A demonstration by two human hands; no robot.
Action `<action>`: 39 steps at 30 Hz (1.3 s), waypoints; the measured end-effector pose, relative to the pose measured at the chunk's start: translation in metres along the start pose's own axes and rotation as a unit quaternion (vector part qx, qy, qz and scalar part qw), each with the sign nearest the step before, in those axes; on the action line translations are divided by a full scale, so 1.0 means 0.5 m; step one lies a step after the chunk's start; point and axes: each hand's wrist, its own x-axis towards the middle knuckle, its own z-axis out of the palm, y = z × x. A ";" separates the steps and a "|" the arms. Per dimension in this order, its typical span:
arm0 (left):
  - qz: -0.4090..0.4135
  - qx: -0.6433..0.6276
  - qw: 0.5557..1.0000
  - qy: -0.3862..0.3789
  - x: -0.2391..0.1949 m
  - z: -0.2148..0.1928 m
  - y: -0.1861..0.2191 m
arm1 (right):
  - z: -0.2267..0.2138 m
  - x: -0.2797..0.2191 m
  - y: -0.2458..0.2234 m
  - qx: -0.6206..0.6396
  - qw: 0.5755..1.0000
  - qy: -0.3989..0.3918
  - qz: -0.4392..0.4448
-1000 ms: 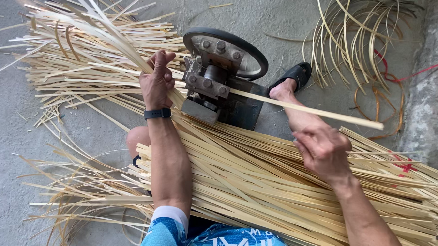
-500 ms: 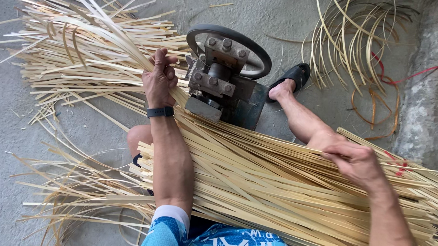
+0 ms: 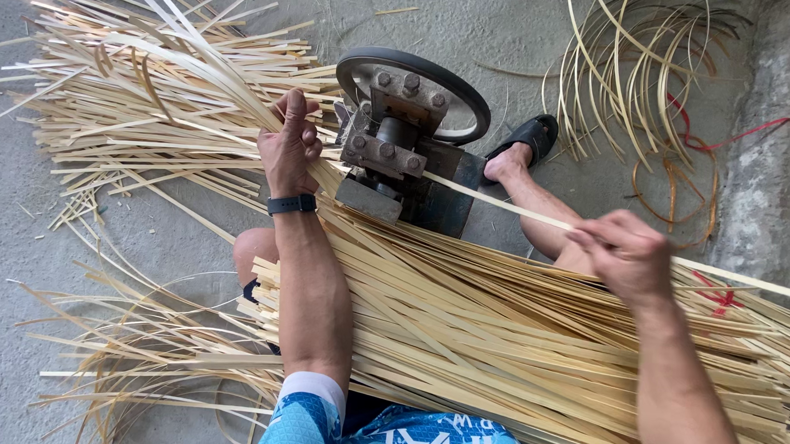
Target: The person sits on the floor and feeds long bamboo strips through a manual splitting machine. They guide each strip with both hands, then place the split pieces into a growing pile on the left.
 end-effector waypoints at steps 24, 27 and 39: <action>-0.003 -0.007 1.000 -0.020 0.001 -0.006 -0.004 | -0.025 -0.062 0.003 0.128 0.988 -0.078 -0.025; -0.002 -0.014 1.000 -0.021 0.002 -0.003 -0.005 | -0.089 -0.069 0.037 0.081 0.994 -0.034 0.065; -0.005 0.020 1.000 0.008 -0.006 0.001 0.002 | 0.070 0.062 -0.110 -0.064 0.978 0.011 -0.198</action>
